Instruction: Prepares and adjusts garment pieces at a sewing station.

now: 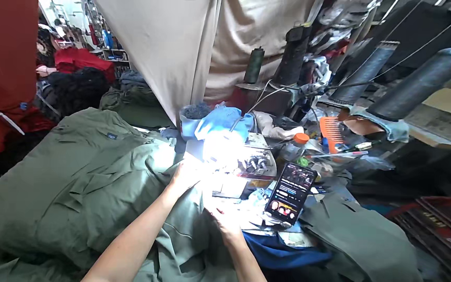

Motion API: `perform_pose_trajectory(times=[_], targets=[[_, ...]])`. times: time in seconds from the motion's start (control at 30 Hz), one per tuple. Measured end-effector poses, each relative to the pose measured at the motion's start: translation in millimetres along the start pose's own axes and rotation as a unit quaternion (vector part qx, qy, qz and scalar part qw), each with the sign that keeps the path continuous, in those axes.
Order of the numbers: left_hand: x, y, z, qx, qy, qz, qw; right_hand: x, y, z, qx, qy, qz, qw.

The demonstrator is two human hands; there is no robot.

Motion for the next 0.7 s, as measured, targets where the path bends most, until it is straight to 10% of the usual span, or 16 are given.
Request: perform_pose_trajectory(times=[0.53,0.7], targets=[[-27.2,-61.5,-15.4,0.035,-0.073,-0.061,0.995,-29.8,-45.9,-4.5,0.149,0.089,-0.035,0.984],[-10.2,47.5,-44.5,0.246,-0.015,0.081,0.966,-41.1,-14.8,-15.4,0.120,0.164,-0.127,0.971]])
Point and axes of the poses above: each hand's wrist, its own y-axis away from the middle knuckle, its own z-axis out of the palm, x = y × z, the point moved 8 cm from there along -y, towards the middle knuckle, and after that the axes turned 9 degrees about -x, right-handed, at the moved point
